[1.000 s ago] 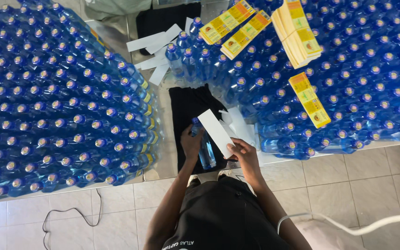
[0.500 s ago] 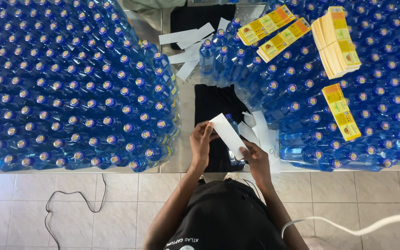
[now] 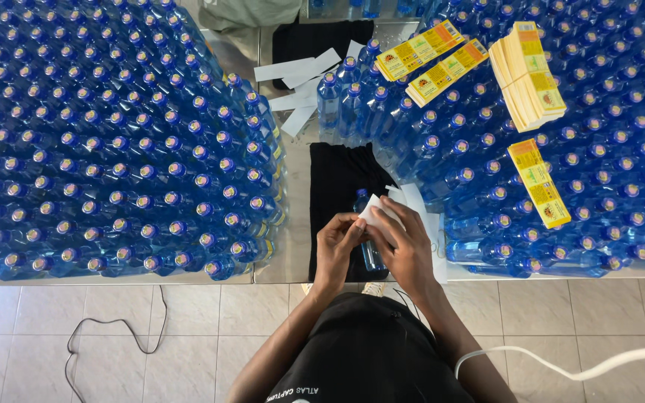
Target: The person stands in a warehouse and labels blue water bottles. They pick up a bottle, apply a yellow label to its body, and place it back on the table among other bottles.
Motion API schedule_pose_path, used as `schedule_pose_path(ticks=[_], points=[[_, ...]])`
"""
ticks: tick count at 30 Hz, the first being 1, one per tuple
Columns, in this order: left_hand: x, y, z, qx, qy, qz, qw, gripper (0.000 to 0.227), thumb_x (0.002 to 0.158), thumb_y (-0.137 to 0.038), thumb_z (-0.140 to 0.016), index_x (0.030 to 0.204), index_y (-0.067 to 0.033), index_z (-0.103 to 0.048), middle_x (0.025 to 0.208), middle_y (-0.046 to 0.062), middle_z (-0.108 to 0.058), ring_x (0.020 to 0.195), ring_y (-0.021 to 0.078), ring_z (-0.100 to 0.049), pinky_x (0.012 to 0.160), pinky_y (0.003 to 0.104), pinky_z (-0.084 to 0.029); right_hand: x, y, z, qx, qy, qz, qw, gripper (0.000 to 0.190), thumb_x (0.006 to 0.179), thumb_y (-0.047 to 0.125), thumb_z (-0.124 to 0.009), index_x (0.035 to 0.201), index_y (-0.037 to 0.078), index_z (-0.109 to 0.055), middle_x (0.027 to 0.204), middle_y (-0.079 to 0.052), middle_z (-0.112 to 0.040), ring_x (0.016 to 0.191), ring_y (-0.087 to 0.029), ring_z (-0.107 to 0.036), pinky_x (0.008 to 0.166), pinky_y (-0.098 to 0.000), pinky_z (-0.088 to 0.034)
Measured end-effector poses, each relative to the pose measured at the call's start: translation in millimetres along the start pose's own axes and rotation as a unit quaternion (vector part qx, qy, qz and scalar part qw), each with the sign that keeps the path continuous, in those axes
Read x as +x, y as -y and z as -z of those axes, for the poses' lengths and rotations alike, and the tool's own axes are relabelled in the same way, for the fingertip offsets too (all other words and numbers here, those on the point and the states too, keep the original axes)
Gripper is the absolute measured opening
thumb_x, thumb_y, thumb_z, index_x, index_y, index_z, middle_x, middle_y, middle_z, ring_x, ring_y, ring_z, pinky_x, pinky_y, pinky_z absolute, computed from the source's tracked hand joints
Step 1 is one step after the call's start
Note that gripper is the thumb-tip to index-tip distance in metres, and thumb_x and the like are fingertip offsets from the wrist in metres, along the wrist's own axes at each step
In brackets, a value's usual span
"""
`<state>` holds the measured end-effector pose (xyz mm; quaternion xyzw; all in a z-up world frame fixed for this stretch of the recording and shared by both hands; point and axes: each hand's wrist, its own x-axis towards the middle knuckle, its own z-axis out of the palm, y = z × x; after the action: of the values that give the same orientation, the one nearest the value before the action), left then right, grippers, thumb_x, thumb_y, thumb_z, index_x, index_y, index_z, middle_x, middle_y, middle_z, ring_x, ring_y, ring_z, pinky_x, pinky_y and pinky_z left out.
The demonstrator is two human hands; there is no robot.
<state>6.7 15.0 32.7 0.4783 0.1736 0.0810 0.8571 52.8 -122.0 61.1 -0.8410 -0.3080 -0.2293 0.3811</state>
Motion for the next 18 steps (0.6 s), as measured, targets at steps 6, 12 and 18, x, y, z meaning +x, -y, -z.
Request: schedule_pose_path(ticks=[6,12,18], points=[[-1.7,-10.3,-14.2,0.013,0.014,-0.028,0.999,0.017,0.104,-0.010,-0.077,0.110,0.0059,-0.076,0.089,0.015,-0.073,0.088,0.0196,-0.077,0.084,0.044,-0.070,-5.4,1.9,7.4,0.024,-0.009,0.001,1.000,0.040,0.090,0.002,-0.089,0.129,0.003,-0.080,0.120,-0.015,-0.080,0.110,-0.032,-0.079,0.093,-0.0401,-0.066],[1.6,5.1,-17.4,0.013,0.030,-0.033,0.999,0.014,0.106,-0.009,-0.073,0.109,0.0046,-0.073,0.088,0.013,-0.072,0.086,0.0184,-0.077,0.080,0.041,-0.069,4.9,13.5,26.8,0.114,-0.038,-0.094,0.988,0.042,0.090,0.005,-0.090,0.130,0.000,-0.079,0.122,-0.015,-0.081,0.112,-0.033,-0.080,0.092,-0.0423,-0.064],[-1.7,0.6,-26.6,-0.020,0.063,-0.029,0.997,0.019,0.106,-0.011,-0.071,0.118,0.0024,-0.068,0.099,0.012,-0.069,0.094,0.0183,-0.074,0.084,0.038,-0.066,-0.3,2.1,28.6,0.100,-0.038,-0.100,0.989,0.039,0.088,0.006,-0.092,0.125,0.000,-0.080,0.121,-0.014,-0.080,0.114,-0.033,-0.079,0.094,-0.0403,-0.063]])
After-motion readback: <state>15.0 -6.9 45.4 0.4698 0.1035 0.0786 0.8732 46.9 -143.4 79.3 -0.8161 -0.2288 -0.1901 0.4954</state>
